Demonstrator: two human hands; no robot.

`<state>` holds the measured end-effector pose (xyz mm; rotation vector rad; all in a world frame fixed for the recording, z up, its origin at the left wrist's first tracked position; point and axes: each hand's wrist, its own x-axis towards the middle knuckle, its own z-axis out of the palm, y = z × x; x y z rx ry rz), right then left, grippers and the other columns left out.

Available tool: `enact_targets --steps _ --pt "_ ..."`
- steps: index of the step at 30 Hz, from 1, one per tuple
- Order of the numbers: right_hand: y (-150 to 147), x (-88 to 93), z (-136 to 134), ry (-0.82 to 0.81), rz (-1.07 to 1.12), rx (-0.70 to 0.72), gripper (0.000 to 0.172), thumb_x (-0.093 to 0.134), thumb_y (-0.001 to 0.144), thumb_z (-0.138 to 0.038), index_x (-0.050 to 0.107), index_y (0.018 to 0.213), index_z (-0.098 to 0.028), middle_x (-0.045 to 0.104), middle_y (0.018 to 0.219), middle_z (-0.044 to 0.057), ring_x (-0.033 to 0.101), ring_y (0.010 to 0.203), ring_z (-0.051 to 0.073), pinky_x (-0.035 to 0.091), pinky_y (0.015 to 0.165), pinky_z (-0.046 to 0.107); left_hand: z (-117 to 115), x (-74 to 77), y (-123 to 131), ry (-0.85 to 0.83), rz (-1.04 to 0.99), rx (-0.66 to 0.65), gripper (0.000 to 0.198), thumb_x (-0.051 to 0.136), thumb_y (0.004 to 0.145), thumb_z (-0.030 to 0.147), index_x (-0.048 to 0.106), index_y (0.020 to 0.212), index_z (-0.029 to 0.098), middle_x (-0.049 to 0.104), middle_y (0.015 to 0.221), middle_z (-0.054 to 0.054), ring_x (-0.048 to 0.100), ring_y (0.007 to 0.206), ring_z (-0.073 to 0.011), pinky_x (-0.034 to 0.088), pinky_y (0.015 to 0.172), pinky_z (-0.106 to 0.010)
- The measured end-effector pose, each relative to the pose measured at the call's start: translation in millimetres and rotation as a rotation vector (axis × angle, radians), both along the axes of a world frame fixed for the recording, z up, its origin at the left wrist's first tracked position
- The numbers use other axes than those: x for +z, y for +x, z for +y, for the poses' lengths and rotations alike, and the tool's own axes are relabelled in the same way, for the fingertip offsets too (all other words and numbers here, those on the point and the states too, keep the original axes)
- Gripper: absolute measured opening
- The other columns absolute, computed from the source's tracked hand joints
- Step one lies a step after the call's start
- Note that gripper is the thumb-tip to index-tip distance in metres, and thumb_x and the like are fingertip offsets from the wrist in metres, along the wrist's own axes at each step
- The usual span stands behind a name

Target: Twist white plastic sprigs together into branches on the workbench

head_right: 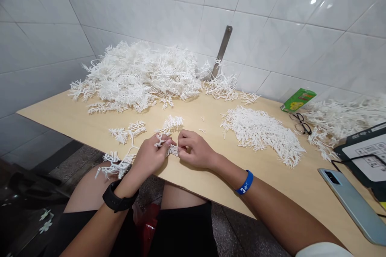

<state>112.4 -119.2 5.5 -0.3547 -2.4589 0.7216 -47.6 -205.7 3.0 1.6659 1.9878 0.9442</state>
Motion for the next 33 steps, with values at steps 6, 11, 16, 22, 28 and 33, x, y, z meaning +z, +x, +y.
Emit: enact_targets --steps 6,11,16,22,28,33 --pt "1.8 -2.5 3.2 0.244 -0.011 -0.052 0.016 0.051 0.077 -0.012 0.048 0.062 -0.018 0.05 0.075 0.003 0.043 0.068 0.014 0.036 0.067 0.031 0.1 -4.6 1.8 0.044 0.03 -0.004 0.031 0.041 0.092 0.032 0.071 0.09 0.022 0.073 0.107 -0.006 0.059 0.114 -0.0271 0.036 0.109 -0.043" --pt "2.8 -4.7 5.0 0.257 -0.035 -0.09 0.015 0.052 0.074 -0.012 0.046 0.062 -0.018 0.05 0.075 0.003 0.043 0.069 0.014 0.035 0.066 0.031 0.1 -4.5 2.7 0.05 0.054 0.009 0.028 0.043 0.091 0.029 0.069 0.089 0.021 0.073 0.102 -0.007 0.065 0.105 -0.0257 0.038 0.109 -0.043" --pt "1.2 -6.2 5.0 0.241 -0.035 -0.097 0.015 0.052 0.073 -0.012 0.043 0.062 -0.018 0.048 0.075 0.002 0.043 0.069 0.014 0.034 0.066 0.03 0.5 -5.2 3.2 0.064 0.083 0.004 0.027 0.042 0.091 0.027 0.068 0.09 0.02 0.073 0.101 -0.008 0.065 0.103 -0.0261 0.037 0.11 -0.044" --pt "0.5 -4.2 0.8 0.263 -0.04 -0.089 0.015 0.05 0.071 -0.011 0.041 0.061 -0.019 0.047 0.073 0.003 0.043 0.069 0.015 0.035 0.066 0.032 0.7 -2.0 1.5 0.034 0.057 0.011 0.025 0.043 0.09 0.025 0.067 0.091 0.019 0.073 0.097 -0.009 0.066 0.099 -0.0271 0.042 0.101 -0.042" --pt "19.3 1.6 11.7 0.167 0.047 -0.216 0.019 0.046 0.076 -0.011 0.042 0.06 -0.019 0.047 0.072 0.004 0.046 0.066 0.015 0.039 0.063 0.032 0.1 0.3 -6.8 -0.01 -0.021 0.125 0.027 0.041 0.092 0.031 0.064 0.092 0.017 0.069 0.085 -0.01 0.065 0.085 -0.0264 0.048 0.075 -0.036" --pt "26.2 1.1 27.5 0.391 -0.082 -0.558 0.016 0.048 0.084 -0.016 0.058 0.072 -0.018 0.059 0.094 0.011 0.054 0.084 0.023 0.042 0.075 0.04 -2.9 4.1 -5.2 0.025 -0.006 0.052 0.028 0.04 0.093 0.032 0.061 0.079 0.02 0.064 0.069 -0.005 0.063 0.079 -0.0234 0.046 0.077 -0.033"
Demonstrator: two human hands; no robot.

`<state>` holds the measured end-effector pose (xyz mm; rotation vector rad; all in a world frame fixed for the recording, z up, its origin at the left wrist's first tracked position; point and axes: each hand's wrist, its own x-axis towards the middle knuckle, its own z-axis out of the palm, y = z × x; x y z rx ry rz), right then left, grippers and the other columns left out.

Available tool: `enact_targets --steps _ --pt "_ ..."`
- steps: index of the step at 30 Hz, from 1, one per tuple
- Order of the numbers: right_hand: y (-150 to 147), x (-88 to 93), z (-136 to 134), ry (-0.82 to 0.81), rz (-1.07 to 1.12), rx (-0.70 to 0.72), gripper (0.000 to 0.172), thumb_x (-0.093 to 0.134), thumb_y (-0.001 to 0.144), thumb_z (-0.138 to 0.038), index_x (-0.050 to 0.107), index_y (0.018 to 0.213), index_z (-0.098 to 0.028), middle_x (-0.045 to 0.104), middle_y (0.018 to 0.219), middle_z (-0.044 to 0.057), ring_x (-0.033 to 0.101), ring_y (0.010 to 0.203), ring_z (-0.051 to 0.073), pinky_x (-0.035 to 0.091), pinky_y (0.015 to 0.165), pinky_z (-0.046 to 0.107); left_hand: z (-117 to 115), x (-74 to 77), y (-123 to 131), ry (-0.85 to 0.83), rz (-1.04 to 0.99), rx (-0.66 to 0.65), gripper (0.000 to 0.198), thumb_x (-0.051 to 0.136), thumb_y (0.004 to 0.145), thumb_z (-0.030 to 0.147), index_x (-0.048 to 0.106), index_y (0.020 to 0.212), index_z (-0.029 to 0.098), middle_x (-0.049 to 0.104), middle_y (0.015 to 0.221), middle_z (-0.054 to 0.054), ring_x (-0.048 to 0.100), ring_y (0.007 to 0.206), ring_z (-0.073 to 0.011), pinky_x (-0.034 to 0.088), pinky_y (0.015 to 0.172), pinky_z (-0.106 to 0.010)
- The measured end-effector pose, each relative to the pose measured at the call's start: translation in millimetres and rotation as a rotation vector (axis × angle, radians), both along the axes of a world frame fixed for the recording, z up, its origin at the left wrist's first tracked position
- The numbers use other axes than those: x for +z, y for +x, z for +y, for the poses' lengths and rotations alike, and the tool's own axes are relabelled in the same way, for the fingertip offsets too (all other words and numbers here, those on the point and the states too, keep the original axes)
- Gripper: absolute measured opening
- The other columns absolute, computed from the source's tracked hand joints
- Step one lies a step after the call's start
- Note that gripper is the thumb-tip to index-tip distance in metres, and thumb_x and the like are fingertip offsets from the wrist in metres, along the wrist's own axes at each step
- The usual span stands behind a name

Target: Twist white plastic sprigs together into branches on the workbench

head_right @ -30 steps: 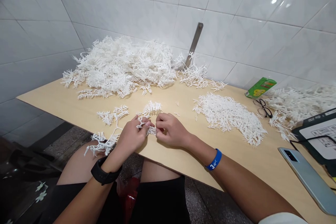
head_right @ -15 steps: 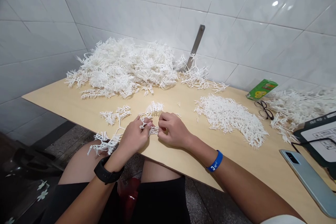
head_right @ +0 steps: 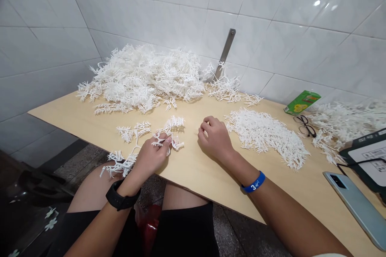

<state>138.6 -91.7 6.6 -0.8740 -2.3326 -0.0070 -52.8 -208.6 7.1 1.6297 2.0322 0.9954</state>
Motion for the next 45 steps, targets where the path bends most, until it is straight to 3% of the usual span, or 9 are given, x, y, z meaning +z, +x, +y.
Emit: enact_targets --steps 2,4,8,11,27,30,35,37,45 --pt "-2.0 -1.1 -0.8 0.046 -0.08 -0.072 0.015 0.049 0.085 -0.016 0.063 0.084 -0.017 0.06 0.108 0.014 0.053 0.097 0.029 0.041 0.08 0.045 -0.8 0.9 0.7 0.016 0.022 -0.032 0.029 0.04 0.093 0.032 0.059 0.075 0.021 0.063 0.067 -0.003 0.062 0.077 -0.0223 0.046 0.08 -0.034" --pt "-5.9 -1.4 -6.3 0.023 -0.073 -0.033 0.019 0.048 0.087 -0.016 0.065 0.096 -0.018 0.059 0.115 0.014 0.052 0.104 0.03 0.041 0.086 0.047 -0.7 0.6 0.9 0.044 0.05 -0.081 0.028 0.042 0.093 0.033 0.059 0.073 0.021 0.064 0.07 -0.002 0.061 0.078 -0.0213 0.044 0.086 -0.035" --pt "-16.2 -1.0 -20.8 -0.226 0.064 0.3 0.019 0.05 0.091 -0.022 0.063 0.104 -0.02 0.06 0.11 0.011 0.056 0.103 0.023 0.047 0.09 0.04 0.6 -2.1 0.6 0.105 0.074 -0.171 0.028 0.045 0.092 0.033 0.064 0.077 0.022 0.07 0.082 -0.002 0.061 0.084 -0.02 0.039 0.099 -0.038" --pt "-21.0 -2.0 -25.9 -0.323 0.095 0.447 0.013 0.053 0.091 -0.026 0.063 0.096 -0.02 0.061 0.103 0.009 0.059 0.096 0.02 0.049 0.084 0.036 0.9 -2.8 0.5 0.117 0.073 -0.203 0.027 0.046 0.092 0.034 0.067 0.08 0.022 0.071 0.086 -0.002 0.061 0.086 -0.0195 0.039 0.099 -0.037" --pt "-22.6 0.7 -29.3 -0.321 0.112 0.53 0.022 0.049 0.077 -0.009 0.043 0.057 -0.019 0.048 0.072 0.003 0.046 0.067 0.015 0.04 0.062 0.03 4.5 -2.1 0.6 -0.05 -0.01 0.07 0.024 0.041 0.092 0.028 0.063 0.085 0.019 0.069 0.083 -0.008 0.063 0.077 -0.0234 0.043 0.068 -0.031" --pt "-12.2 0.9 -21.2 -0.312 0.171 0.426 0.022 0.046 0.079 -0.01 0.045 0.059 -0.019 0.047 0.072 0.003 0.047 0.067 0.015 0.04 0.062 0.03 4.3 -1.6 -4.2 -0.043 -0.044 0.108 0.028 0.039 0.093 0.032 0.063 0.085 0.018 0.067 0.075 -0.007 0.062 0.074 -0.0225 0.041 0.064 -0.029" --pt "-3.7 -2.8 -2.6 -0.086 0.027 0.041 0.016 0.048 0.088 -0.016 0.064 0.089 -0.018 0.058 0.108 0.013 0.053 0.098 0.026 0.041 0.085 0.044 0.2 -0.3 -4.1 -0.043 -0.094 0.007 0.032 0.041 0.093 0.039 0.066 0.087 0.019 0.069 0.083 -0.007 0.063 0.082 -0.0221 0.044 0.071 -0.029" --pt "-5.7 -3.8 -1.9 -0.073 0.037 0.019 0.018 0.049 0.089 -0.019 0.066 0.096 -0.018 0.058 0.113 0.013 0.052 0.105 0.028 0.04 0.09 0.047 -1.1 -0.5 -3.5 -0.022 -0.099 -0.038 0.033 0.041 0.093 0.04 0.066 0.085 0.019 0.069 0.088 -0.007 0.063 0.087 -0.0219 0.045 0.073 -0.029" --pt "-21.2 -2.7 -20.5 -0.502 0.103 0.478 0.013 0.06 0.088 -0.029 0.066 0.092 -0.019 0.06 0.105 0.008 0.058 0.099 0.019 0.047 0.089 0.036 0.1 -2.8 -4.2 0.057 -0.062 -0.19 0.028 0.047 0.091 0.039 0.068 0.084 0.022 0.07 0.088 -0.003 0.062 0.09 -0.0209 0.045 0.079 -0.029"
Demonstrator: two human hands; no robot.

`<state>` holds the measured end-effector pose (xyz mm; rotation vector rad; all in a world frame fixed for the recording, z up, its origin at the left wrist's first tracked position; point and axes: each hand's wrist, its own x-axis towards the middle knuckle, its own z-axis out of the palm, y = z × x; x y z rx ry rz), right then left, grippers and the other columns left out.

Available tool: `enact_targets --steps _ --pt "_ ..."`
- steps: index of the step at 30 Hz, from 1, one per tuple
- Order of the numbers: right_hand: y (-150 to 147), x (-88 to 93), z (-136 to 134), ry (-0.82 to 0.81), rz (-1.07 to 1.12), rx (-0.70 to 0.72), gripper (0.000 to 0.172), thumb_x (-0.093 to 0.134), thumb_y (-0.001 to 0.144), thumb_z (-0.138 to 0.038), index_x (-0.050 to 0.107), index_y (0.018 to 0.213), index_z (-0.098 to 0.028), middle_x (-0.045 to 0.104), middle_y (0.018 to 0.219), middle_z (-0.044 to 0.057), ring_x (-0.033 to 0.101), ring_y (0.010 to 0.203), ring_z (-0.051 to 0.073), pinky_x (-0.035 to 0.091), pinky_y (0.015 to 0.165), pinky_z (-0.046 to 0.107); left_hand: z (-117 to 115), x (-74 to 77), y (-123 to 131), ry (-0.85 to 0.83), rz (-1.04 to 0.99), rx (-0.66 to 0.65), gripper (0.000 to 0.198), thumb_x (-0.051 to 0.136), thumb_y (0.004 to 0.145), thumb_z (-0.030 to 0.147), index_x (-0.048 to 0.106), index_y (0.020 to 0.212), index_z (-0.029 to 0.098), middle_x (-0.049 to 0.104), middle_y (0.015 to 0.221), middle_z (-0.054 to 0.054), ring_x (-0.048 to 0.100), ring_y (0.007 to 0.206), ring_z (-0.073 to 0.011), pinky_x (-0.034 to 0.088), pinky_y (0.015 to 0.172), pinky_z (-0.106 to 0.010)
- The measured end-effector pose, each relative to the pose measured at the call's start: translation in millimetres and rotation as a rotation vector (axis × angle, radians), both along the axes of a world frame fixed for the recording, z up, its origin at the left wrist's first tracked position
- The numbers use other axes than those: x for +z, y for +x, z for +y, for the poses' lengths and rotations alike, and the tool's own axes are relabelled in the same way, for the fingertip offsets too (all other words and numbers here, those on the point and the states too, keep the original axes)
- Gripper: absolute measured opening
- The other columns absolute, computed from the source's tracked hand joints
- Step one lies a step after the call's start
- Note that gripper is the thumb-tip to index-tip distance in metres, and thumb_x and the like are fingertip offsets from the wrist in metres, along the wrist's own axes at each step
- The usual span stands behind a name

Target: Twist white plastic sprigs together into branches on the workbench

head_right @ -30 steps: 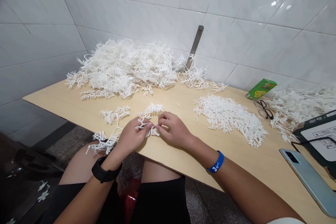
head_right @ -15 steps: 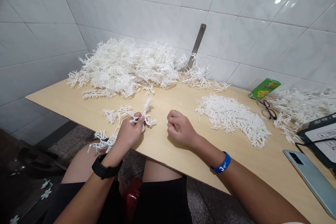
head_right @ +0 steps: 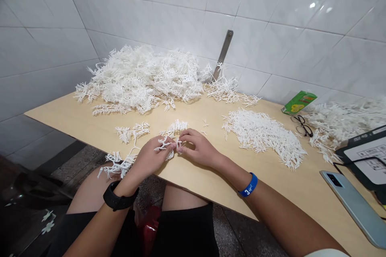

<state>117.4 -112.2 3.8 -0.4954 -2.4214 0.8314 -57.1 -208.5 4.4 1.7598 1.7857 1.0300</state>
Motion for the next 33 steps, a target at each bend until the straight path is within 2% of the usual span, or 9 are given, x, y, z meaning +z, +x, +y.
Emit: enact_targets --steps 3,6,11,17,25,28,33 --pt "-1.2 2.3 -2.5 -0.006 -0.015 0.065 0.013 0.055 0.091 -0.024 0.066 0.085 -0.019 0.06 0.098 0.007 0.058 0.091 0.017 0.048 0.083 0.032 -0.2 1.9 1.1 0.009 0.037 -0.017 0.027 0.047 0.091 0.038 0.067 0.082 0.022 0.07 0.086 -0.004 0.062 0.089 -0.0206 0.045 0.079 -0.029" --pt "-1.9 4.8 -4.1 0.013 -0.047 0.111 0.01 0.058 0.089 -0.022 0.066 0.087 -0.018 0.061 0.096 0.007 0.057 0.089 0.017 0.048 0.081 0.032 -0.7 3.7 2.1 0.017 0.056 -0.028 0.026 0.047 0.091 0.035 0.066 0.079 0.022 0.069 0.086 -0.004 0.061 0.087 -0.0205 0.045 0.079 -0.029" --pt "-3.6 3.8 -5.2 0.0 -0.038 0.115 0.007 0.062 0.087 -0.024 0.067 0.088 -0.019 0.062 0.096 0.006 0.057 0.089 0.017 0.048 0.081 0.032 -0.7 3.7 2.2 0.035 0.041 -0.071 0.025 0.048 0.091 0.035 0.066 0.08 0.022 0.069 0.086 -0.003 0.061 0.088 -0.02 0.045 0.08 -0.029" --pt "-0.4 1.6 -7.1 0.031 -0.056 0.085 0.015 0.055 0.09 -0.02 0.065 0.08 -0.018 0.058 0.089 0.004 0.053 0.079 0.014 0.045 0.072 0.028 -0.5 2.8 2.9 0.018 0.108 -0.042 0.027 0.044 0.092 0.035 0.064 0.079 0.022 0.069 0.087 -0.004 0.061 0.087 -0.0206 0.043 0.079 -0.03" --pt "1.4 3.8 -9.1 0.319 -0.038 0.043 0.02 0.051 0.086 -0.017 0.059 0.068 -0.018 0.054 0.081 0.005 0.049 0.071 0.014 0.042 0.066 0.029 1.2 1.3 5.6 -0.022 0.165 0.044 0.029 0.041 0.093 0.034 0.059 0.073 0.021 0.067 0.079 -0.004 0.06 0.079 -0.0212 0.04 0.071 -0.03" --pt "2.5 4.8 -8.1 0.476 -0.054 0.027 0.02 0.051 0.083 -0.017 0.057 0.065 -0.018 0.055 0.078 0.005 0.047 0.068 0.015 0.039 0.063 0.03 2.8 -1.5 6.2 -0.018 0.146 0.071 0.027 0.044 0.092 0.033 0.061 0.075 0.02 0.068 0.082 -0.005 0.06 0.082 -0.0216 0.04 0.073 -0.031" --pt "4.1 4.9 -5.4 0.593 -0.071 0.051 0.019 0.049 0.082 -0.017 0.056 0.064 -0.019 0.055 0.075 0.004 0.043 0.065 0.014 0.035 0.061 0.03 3.7 -2.7 7.9 -0.017 0.13 0.086 0.026 0.045 0.091 0.031 0.062 0.075 0.019 0.068 0.083 -0.006 0.06 0.084 -0.0221 0.041 0.076 -0.032"
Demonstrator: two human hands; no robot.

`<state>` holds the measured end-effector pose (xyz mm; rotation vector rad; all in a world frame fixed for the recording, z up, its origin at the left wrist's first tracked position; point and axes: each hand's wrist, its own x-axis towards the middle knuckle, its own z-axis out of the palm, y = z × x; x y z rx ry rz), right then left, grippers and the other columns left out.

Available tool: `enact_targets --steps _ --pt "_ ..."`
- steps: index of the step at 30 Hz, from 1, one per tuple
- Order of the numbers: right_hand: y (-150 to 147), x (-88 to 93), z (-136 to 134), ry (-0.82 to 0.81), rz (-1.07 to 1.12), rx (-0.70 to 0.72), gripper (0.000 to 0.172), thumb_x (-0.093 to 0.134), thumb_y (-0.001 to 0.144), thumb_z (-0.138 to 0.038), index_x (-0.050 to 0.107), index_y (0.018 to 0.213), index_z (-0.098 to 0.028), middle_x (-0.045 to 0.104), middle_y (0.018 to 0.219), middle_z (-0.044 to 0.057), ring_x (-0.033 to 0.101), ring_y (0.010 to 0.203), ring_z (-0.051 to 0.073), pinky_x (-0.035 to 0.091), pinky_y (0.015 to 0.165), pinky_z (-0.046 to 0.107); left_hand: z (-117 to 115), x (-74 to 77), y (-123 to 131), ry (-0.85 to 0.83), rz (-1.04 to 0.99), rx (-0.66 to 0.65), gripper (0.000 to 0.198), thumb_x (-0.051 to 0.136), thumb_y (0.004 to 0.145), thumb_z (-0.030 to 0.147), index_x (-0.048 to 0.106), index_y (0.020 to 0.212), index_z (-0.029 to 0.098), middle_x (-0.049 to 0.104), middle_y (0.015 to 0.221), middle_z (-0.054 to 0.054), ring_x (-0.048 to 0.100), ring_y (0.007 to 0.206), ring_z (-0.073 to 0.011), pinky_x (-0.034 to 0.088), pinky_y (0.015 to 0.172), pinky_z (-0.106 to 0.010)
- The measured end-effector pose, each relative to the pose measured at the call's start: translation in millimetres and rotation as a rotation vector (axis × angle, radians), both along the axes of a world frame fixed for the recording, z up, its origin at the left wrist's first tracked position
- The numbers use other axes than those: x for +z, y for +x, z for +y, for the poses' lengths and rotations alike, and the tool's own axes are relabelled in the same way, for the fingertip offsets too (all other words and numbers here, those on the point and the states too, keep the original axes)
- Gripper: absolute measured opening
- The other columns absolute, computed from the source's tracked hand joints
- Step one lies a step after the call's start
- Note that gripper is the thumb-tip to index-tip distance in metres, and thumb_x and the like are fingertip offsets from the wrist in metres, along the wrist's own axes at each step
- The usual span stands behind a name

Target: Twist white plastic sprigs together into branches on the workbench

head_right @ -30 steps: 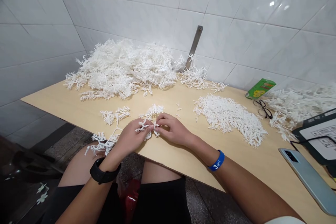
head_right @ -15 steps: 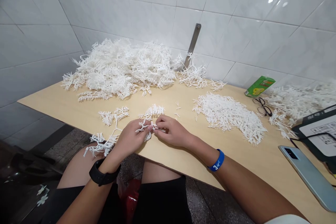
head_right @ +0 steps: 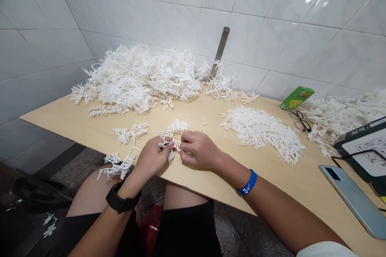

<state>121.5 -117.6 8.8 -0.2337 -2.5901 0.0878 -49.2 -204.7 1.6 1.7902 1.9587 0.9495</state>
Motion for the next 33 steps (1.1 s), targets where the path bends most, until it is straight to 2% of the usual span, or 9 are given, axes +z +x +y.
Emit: enact_targets --steps 6,21,23,26,27,29,33 --pt "-0.4 0.8 0.5 0.154 -0.06 0.03 0.021 0.048 0.085 -0.02 0.054 0.064 -0.019 0.051 0.07 0.004 0.041 0.064 0.015 0.031 0.06 0.031 -1.2 3.1 1.8 0.004 -0.004 0.009 0.024 0.045 0.091 0.028 0.062 0.076 0.018 0.068 0.083 -0.007 0.06 0.082 -0.022 0.041 0.077 -0.033" --pt "-4.3 2.4 -4.1 0.236 -0.003 0.038 0.023 0.049 0.081 -0.016 0.048 0.059 -0.019 0.047 0.063 0.002 0.038 0.062 0.014 0.029 0.06 0.03 -1.0 -0.4 9.3 0.035 0.104 0.086 0.023 0.046 0.09 0.027 0.058 0.072 0.019 0.066 0.077 -0.006 0.059 0.081 -0.0235 0.039 0.074 -0.034" --pt "-1.8 4.7 -7.4 0.228 0.026 0.06 0.023 0.048 0.079 -0.014 0.045 0.057 -0.02 0.045 0.06 0.001 0.036 0.059 0.014 0.028 0.057 0.03 -1.0 -0.4 6.5 0.037 0.117 0.127 0.025 0.044 0.091 0.027 0.056 0.07 0.02 0.065 0.074 -0.006 0.059 0.077 -0.0229 0.038 0.07 -0.033" --pt "8.5 8.5 -11.5 0.176 0.147 0.101 0.022 0.047 0.075 -0.011 0.041 0.056 -0.021 0.042 0.059 0.001 0.035 0.056 0.014 0.028 0.055 0.03 -1.6 -0.7 -0.7 0.017 0.088 0.271 0.031 0.039 0.093 0.029 0.052 0.067 0.02 0.062 0.069 -0.006 0.057 0.068 -0.0214 0.035 0.062 -0.031" --pt "12.7 9.3 -11.0 0.152 0.188 0.09 0.021 0.047 0.074 -0.01 0.042 0.057 -0.021 0.044 0.06 0.001 0.036 0.057 0.014 0.029 0.055 0.03 -2.0 -0.8 -2.8 0.014 0.078 0.3 0.032 0.037 0.094 0.029 0.052 0.067 0.02 0.062 0.069 -0.007 0.057 0.067 -0.0213 0.034 0.061 -0.031" --pt "19.5 9.2 -5.4 0.108 0.219 0.013 0.018 0.048 0.076 -0.009 0.047 0.063 -0.02 0.051 0.069 0.004 0.041 0.06 0.015 0.033 0.057 0.03 -2.8 -0.6 -5.0 0.027 0.08 0.28 0.032 0.038 0.094 0.03 0.053 0.068 0.019 0.064 0.072 -0.007 0.058 0.071 -0.022 0.036 0.063 -0.031" --pt "23.5 2.0 19.2 0.016 0.143 -0.226 0.017 0.045 0.087 -0.014 0.054 0.074 -0.019 0.058 0.081 0.007 0.052 0.072 0.018 0.04 0.065 0.032 -3.7 0.6 -3.9 0.033 0.069 0.236 0.031 0.039 0.094 0.032 0.06 0.075 0.018 0.067 0.079 -0.008 0.061 0.079 -0.0238 0.038 0.069 -0.032"
